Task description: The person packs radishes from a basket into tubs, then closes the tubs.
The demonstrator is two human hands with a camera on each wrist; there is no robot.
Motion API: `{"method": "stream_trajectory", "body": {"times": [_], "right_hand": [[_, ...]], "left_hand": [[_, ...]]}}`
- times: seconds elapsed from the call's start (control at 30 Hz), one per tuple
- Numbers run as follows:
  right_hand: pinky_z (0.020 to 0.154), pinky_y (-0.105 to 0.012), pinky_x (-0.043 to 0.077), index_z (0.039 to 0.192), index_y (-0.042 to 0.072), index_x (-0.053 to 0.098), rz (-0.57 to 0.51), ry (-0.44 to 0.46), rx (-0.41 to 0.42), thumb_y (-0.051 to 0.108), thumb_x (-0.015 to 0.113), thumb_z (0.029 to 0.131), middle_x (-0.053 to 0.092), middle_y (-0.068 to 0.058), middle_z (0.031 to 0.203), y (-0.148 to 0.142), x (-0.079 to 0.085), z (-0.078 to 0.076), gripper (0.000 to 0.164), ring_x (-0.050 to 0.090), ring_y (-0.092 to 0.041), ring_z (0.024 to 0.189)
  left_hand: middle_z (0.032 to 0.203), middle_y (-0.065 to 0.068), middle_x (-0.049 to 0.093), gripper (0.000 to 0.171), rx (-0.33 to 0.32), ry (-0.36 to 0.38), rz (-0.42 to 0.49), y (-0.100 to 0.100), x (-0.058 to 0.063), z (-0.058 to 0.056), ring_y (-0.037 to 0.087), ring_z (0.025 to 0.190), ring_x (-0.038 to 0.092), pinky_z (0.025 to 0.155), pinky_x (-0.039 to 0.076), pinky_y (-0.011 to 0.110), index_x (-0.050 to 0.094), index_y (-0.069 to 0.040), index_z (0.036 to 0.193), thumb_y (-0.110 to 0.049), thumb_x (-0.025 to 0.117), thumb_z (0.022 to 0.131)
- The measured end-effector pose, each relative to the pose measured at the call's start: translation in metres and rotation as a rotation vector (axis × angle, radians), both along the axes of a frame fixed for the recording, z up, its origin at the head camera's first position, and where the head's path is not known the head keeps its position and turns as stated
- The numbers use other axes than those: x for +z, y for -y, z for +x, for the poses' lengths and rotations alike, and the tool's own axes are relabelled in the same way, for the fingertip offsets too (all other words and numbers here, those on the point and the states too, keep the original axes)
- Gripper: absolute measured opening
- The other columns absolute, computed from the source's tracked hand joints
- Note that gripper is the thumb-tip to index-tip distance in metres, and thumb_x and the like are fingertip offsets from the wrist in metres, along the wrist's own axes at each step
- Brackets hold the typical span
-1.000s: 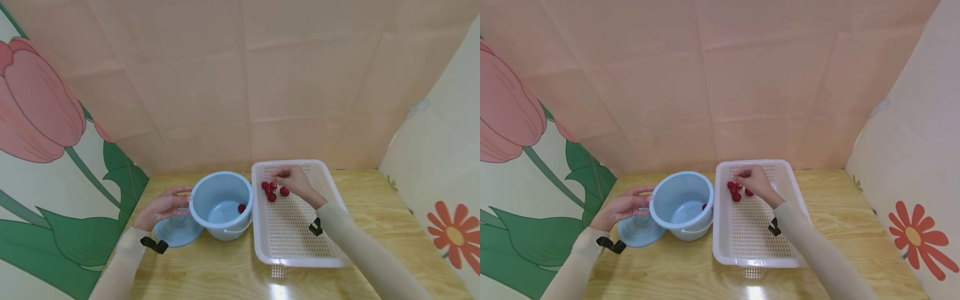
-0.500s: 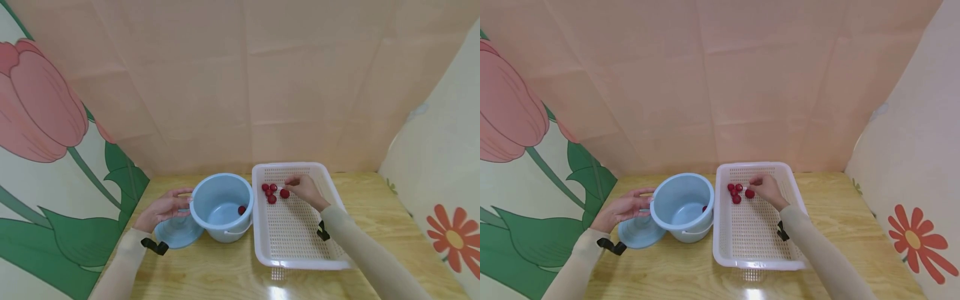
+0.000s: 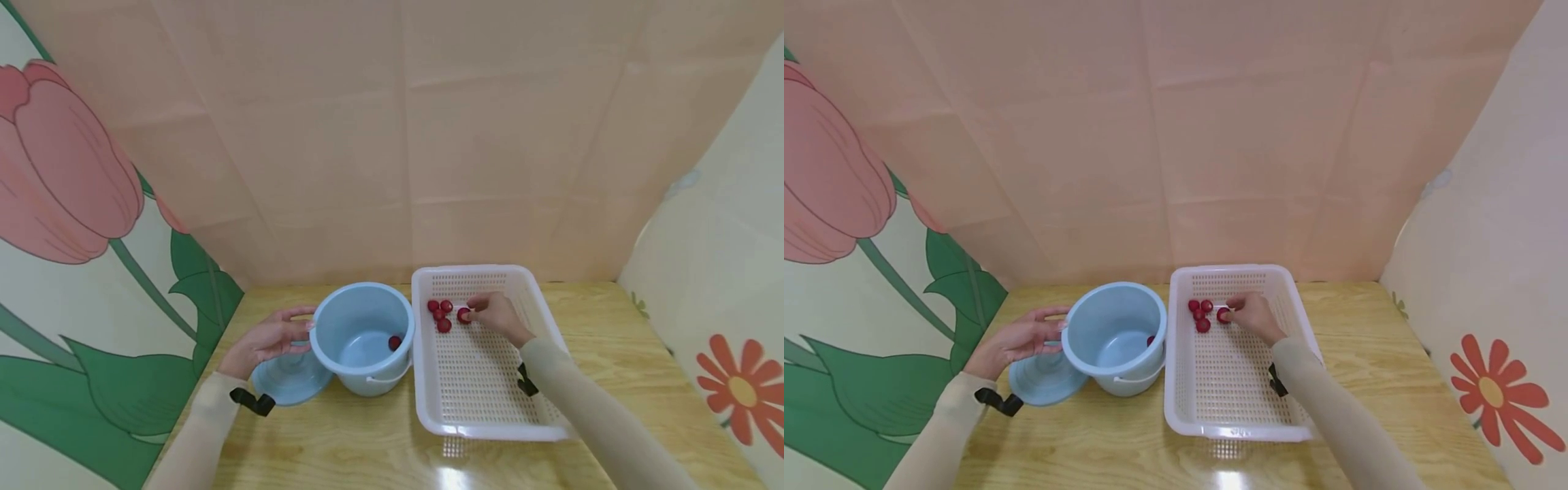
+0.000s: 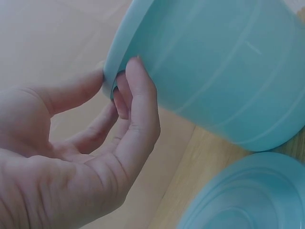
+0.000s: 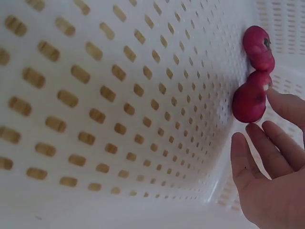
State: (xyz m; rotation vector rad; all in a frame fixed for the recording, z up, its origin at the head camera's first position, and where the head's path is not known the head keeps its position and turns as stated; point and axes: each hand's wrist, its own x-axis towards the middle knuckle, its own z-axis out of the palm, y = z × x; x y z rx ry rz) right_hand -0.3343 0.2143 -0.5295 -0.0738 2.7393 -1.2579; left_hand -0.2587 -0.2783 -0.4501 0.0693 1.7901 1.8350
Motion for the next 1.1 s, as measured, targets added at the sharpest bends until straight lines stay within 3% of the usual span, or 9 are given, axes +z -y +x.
{"method": "stream_trajectory", "body": {"times": [0.23,0.57,0.8,1.1], "right_hand": [[0.086,-0.039,0.062,0.124,-0.001,0.074,-0.006,-0.011,-0.003,0.016,0.08,0.093,0.076,-0.022,0.123,0.004,-0.003,0.0,0.036,0.072,-0.032,0.111],[0.092,-0.045,0.061,0.128,-0.004,0.07,0.023,-0.062,0.009,0.014,0.082,0.091,0.075,-0.024,0.12,0.01,-0.014,0.0,0.043,0.072,-0.031,0.106],[0.091,-0.044,0.061,0.125,-0.004,0.071,0.022,-0.074,0.003,0.011,0.084,0.088,0.076,-0.023,0.118,0.011,-0.014,0.001,0.042,0.072,-0.03,0.104],[0.085,-0.038,0.062,0.128,-0.002,0.071,0.003,-0.064,-0.025,0.013,0.082,0.09,0.075,-0.023,0.12,0.017,-0.005,0.002,0.042,0.072,-0.028,0.102]], "left_hand": [[0.123,-0.001,0.073,0.06,-0.019,0.004,0.023,0.001,0.001,-0.001,0.01,0.097,0.073,0.092,0.062,0.032,0.032,-0.007,0.162,-0.011,0.059,0.108],[0.12,0.001,0.074,0.062,-0.001,0.02,0.03,0.0,0.001,0.0,0.011,0.093,0.074,0.086,0.064,0.03,0.032,-0.006,0.162,-0.01,0.06,0.107],[0.122,0.0,0.074,0.061,-0.012,0.016,0.019,0.0,0.001,0.001,0.01,0.096,0.074,0.091,0.063,0.032,0.033,-0.007,0.162,-0.01,0.06,0.107],[0.12,-0.001,0.074,0.063,-0.019,0.018,0.052,0.002,-0.001,0.001,0.01,0.094,0.073,0.087,0.063,0.029,0.03,-0.005,0.162,-0.011,0.06,0.107]]}}
